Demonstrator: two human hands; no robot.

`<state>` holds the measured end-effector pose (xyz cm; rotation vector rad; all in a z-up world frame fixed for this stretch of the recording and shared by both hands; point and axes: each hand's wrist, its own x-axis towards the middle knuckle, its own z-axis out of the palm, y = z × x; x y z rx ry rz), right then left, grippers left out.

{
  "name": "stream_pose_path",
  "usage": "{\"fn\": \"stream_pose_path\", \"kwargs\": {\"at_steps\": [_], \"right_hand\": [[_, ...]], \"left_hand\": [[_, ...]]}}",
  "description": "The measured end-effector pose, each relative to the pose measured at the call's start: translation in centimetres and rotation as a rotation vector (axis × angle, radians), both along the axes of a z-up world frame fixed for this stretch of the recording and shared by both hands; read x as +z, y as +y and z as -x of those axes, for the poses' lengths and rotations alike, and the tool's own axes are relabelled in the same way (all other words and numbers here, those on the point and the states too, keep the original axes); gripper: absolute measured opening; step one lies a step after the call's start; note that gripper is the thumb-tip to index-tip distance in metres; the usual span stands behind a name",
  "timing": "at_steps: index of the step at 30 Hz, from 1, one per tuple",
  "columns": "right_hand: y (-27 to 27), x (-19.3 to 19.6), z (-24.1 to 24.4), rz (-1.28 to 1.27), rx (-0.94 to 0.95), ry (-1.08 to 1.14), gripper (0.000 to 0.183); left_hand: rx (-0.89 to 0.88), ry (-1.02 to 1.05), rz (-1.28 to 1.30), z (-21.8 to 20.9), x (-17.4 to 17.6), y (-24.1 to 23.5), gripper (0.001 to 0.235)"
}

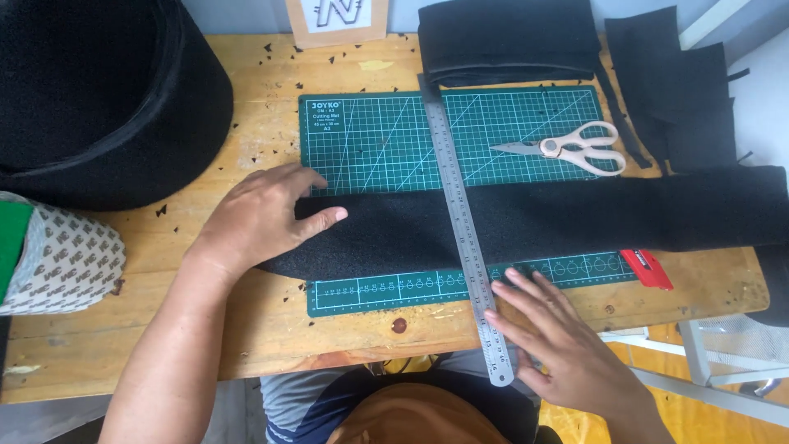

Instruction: The person measures and cuts a piece of black fabric using a ruler and a utility knife on a green cutting mat. They then unroll a large roll of black fabric, measure a section, and cut a strip from it.

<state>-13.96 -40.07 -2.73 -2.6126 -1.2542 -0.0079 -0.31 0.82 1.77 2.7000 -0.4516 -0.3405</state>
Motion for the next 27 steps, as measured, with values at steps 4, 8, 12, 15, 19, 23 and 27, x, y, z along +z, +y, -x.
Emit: {"fn": "stream_pose_path", "kwargs": {"at_steps": [4, 8, 12, 15, 19, 23, 27], "right_hand": [[-1.5, 0.1, -0.6, -0.281, -0.072, 0.074, 0.076], [-2.3, 0.1, -3.2, -0.147, -0.410, -0.273, 0.060], [-2.6, 0.1, -5.8, -0.075, -0.469, -0.345, 0.057], [-2.6, 0.0, -6.3, 0.068, -0.474, -0.416, 0.051], [-3.1, -0.5, -6.5, 0.070, -0.469, -0.520, 0.053], [-3.9, -0.9, -6.6, 0.122, -0.488, -0.542, 0.057], [-5.7, -2.0, -6.7, 0.116, -0.510, -0.583, 0.059]], "left_hand": [[-0.014, -0.055, 0.056, -0.2, -0.7, 0.0, 0.054], [-0.022, -0.082, 0.051, -0.2, -1.4, -0.5, 0.050], [0.015, -0.080, 0.073, -0.2, -0.5, -0.3, 0.049], [0.113, 0.091, 0.094, 0.0, 1.3, 0.5, 0.056], [0.180, 0.212, 0.124, -0.1, 1.8, 2.5, 0.044], [0.156, 0.116, 0.235, -0.2, 0.9, 2.5, 0.033], [0.111, 0.093, 0.091, 0.1, 0.1, 1.5, 0.039]]}}
